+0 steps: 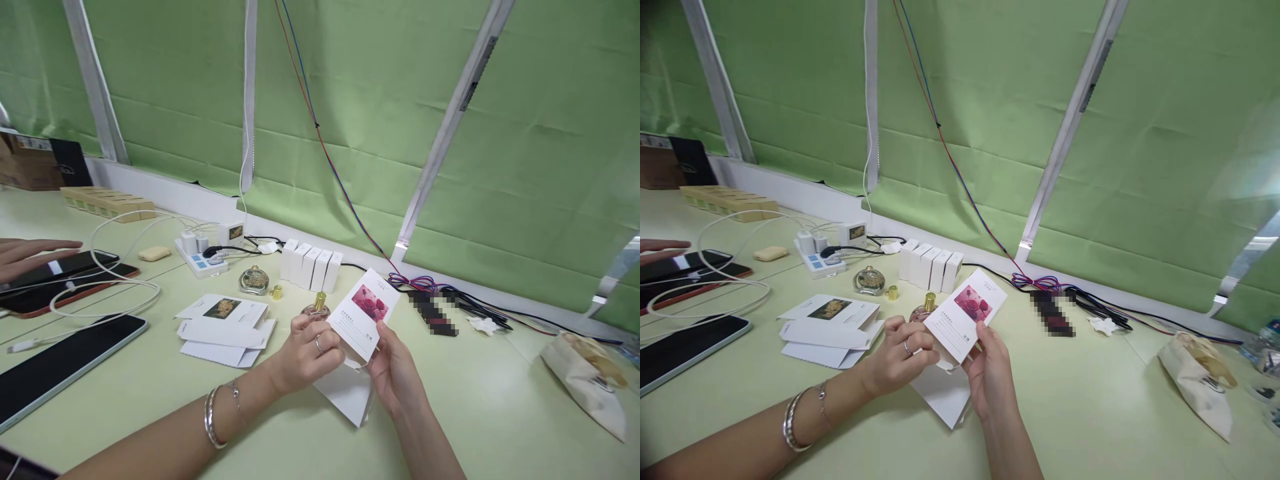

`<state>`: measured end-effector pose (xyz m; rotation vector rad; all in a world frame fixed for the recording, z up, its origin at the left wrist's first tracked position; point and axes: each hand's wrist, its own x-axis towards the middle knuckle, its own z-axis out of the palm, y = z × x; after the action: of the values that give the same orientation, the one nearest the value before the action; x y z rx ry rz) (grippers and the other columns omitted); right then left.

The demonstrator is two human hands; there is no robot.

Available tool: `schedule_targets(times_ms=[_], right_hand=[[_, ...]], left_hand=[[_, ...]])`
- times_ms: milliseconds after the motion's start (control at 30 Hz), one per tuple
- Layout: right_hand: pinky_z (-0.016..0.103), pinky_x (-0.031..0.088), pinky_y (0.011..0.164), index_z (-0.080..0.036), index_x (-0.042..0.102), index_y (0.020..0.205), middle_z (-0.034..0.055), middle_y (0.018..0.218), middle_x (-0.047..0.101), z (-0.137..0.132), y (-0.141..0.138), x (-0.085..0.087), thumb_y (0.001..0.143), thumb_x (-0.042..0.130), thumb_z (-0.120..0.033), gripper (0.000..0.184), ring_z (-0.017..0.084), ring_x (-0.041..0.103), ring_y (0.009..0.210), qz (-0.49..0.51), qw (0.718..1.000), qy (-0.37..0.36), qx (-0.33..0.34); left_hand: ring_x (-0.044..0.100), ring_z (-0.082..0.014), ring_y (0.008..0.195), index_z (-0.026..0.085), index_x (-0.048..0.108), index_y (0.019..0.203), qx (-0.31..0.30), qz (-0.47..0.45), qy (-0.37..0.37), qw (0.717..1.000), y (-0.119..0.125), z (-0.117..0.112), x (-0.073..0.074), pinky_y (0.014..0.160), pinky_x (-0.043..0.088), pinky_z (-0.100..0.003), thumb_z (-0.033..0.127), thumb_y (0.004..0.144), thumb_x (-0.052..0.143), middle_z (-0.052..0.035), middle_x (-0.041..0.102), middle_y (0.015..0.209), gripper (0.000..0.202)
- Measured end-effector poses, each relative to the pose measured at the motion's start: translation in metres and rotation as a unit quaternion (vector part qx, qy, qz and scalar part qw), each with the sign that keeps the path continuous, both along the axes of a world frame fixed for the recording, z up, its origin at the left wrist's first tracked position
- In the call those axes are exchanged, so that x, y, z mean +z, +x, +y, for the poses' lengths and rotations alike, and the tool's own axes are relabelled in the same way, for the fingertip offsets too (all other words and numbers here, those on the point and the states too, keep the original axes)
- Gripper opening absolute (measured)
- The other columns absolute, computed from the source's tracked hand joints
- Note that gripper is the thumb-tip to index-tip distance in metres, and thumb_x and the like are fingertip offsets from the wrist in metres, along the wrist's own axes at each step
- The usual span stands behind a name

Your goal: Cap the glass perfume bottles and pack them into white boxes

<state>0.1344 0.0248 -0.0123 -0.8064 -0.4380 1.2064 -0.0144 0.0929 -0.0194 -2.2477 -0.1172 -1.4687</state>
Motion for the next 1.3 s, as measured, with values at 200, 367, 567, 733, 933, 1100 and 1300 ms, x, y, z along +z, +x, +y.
schedule_targets(times_ms=[200,367,567,733,933,1100,1300], right_hand=[[0.026,0.053,0.062,-0.016,0.066,0.088,0.0037,0.08,0.073,0.001,0.004,0.0,0.076,0.061,-0.028,0.017,0.016,0.065,0.068,0.026,0.998,-0.051,0.012],[0.026,0.052,0.059,-0.015,0.064,0.091,0.0043,0.08,0.073,0.005,0.013,-0.001,0.078,0.058,-0.025,0.018,0.015,0.065,0.065,0.053,0.996,-0.059,0.045],[0.032,0.053,0.075,-0.013,0.064,0.091,0.0075,0.089,0.073,0.01,0.021,-0.006,0.08,0.056,-0.02,0.015,0.018,0.068,0.082,0.027,0.999,-0.019,0.013],[0.03,0.054,0.072,-0.014,0.064,0.082,0.0063,0.081,0.074,0.014,0.023,-0.015,0.072,0.062,-0.019,0.012,0.019,0.068,0.078,-0.008,0.998,-0.012,-0.067],[0.026,0.052,0.058,-0.018,0.06,0.078,-0.0024,0.064,0.069,0.017,0.037,-0.02,0.066,0.062,-0.022,0.013,0.016,0.064,0.062,-0.097,0.98,-0.043,-0.168],[0.021,0.042,0.047,-0.021,0.057,0.075,-0.0072,0.058,0.062,0.01,0.053,-0.011,0.066,0.065,-0.032,0.016,0.012,0.054,0.05,-0.174,0.959,-0.036,-0.219],[0.023,0.034,0.052,-0.021,0.049,0.06,-0.0062,0.053,0.048,-0.006,0.06,0.006,0.077,0.056,-0.041,0.027,0.011,0.043,0.05,-0.426,0.895,-0.003,-0.133]], left_hand=[[0.051,-0.0133,0.07,0.031,0.055,0.078,0.042,0.073,-0.038,0.996,-0.011,0.002,-0.008,0.07,0.032,-0.033,0.005,0.079,0.048,0.0055,0.06,0.064,0.026],[0.054,-0.014,0.082,0.024,0.051,0.07,0.042,0.058,-0.032,0.997,-0.004,0.001,-0.005,0.076,0.033,-0.032,0.002,0.08,0.046,0.0037,0.065,0.077,0.024],[0.055,-0.0194,0.091,0.02,0.055,0.088,0.05,0.115,-0.116,0.985,0.01,0.002,-0.01,0.076,0.033,-0.034,0.009,0.079,0.05,-0.0023,0.067,0.09,0.015],[0.055,-0.0161,0.08,0.025,0.058,0.091,0.029,0.153,-0.091,0.984,0.01,-0.003,-0.016,0.078,0.031,-0.034,0.008,0.084,0.049,0.0018,0.067,0.079,0.021],[0.056,-0.016,0.087,0.026,0.057,0.08,-0.078,0.19,-0.075,0.976,0.004,-0.008,-0.011,0.078,0.036,-0.033,0.007,0.084,0.046,0.0022,0.068,0.089,0.022],[0.057,-0.0186,0.089,0.021,0.056,0.094,-0.072,0.184,-0.262,0.945,0.0,0.003,-0.006,0.08,0.044,-0.033,0.011,0.085,0.039,-0.0075,0.063,0.095,0.022],[0.057,-0.0211,0.1,0.024,0.059,0.107,-0.042,0.339,-0.371,0.864,0.0,0.004,-0.012,0.085,0.044,-0.031,0.028,0.084,0.05,-0.0046,0.063,0.107,0.025]])
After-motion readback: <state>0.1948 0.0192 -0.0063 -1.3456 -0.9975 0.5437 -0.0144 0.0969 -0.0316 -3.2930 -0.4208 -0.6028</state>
